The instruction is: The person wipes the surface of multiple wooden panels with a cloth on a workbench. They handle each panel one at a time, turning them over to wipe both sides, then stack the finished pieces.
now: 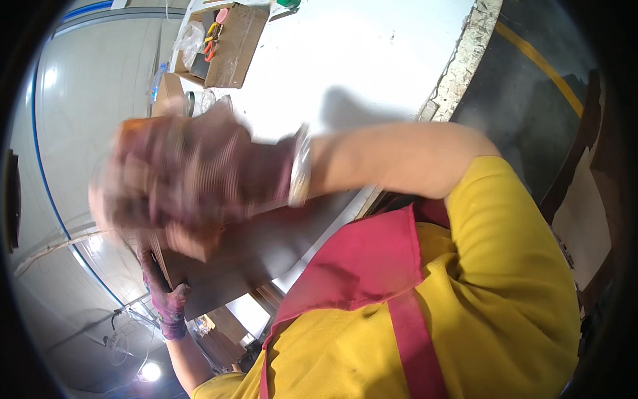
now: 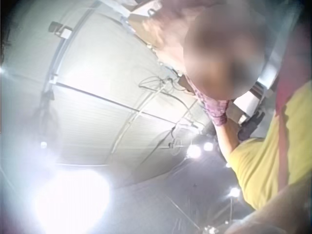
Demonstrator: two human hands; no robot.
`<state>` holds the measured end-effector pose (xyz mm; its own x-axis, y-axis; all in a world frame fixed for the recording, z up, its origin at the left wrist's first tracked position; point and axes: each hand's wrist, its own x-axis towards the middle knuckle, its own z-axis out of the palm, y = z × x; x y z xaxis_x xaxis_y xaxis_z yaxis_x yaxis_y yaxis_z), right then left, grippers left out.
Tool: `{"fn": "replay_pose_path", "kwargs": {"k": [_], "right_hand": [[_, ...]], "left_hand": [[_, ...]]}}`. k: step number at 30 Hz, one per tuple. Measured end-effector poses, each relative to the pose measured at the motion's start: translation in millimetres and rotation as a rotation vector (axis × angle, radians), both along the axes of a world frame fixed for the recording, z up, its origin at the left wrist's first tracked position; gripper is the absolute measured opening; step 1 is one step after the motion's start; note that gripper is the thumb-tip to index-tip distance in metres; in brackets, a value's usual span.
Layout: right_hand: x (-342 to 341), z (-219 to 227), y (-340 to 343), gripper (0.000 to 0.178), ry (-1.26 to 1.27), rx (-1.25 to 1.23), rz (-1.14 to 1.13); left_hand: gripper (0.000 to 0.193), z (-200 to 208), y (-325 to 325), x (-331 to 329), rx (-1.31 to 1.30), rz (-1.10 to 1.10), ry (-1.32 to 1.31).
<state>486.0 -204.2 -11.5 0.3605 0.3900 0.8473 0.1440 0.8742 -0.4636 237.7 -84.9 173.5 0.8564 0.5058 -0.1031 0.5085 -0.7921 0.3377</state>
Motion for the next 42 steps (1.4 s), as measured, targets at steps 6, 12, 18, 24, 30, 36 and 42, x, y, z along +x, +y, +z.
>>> {"fn": "replay_pose_path", "kwargs": {"k": [6,12,18,24,30,36,42], "right_hand": [[-50.4,-109.9,-60.2,0.064,-0.066,-0.276,-0.459],[-25.4,2.7,-34.3,0.059,0.075,-0.35,-0.046],[-23.7,50.4,20.0,0.043,-0.039,0.016,-0.485],[-22.1,-135.1,-37.0,0.051,0.047,-0.792,-0.355],[-5.9,61.1,26.3,0.047,0.128,-0.192,-0.154],[-18.7,-32.2,36.7,0.036,0.154,-0.214,-0.14],[16.1,-16.1,-5.2,0.038,0.209,-0.677,0.235]], "left_hand": [[0.116,8.8,-14.8,-2.4,0.043,-0.027,0.021],[0.115,-8.1,4.2,3.6,-0.022,-0.087,-0.064],[0.114,5.1,-9.2,-3.1,0.055,-0.094,-0.026],[0.112,3.6,-11.0,-2.0,0.14,-0.112,0.003],[0.11,5.7,-13.9,-3.4,0.149,-0.106,0.0],[0.111,4.4,-12.1,-0.2,0.194,-0.131,0.048],[0.111,1.7,-6.9,-5.4,0.177,-0.147,0.0]]}}
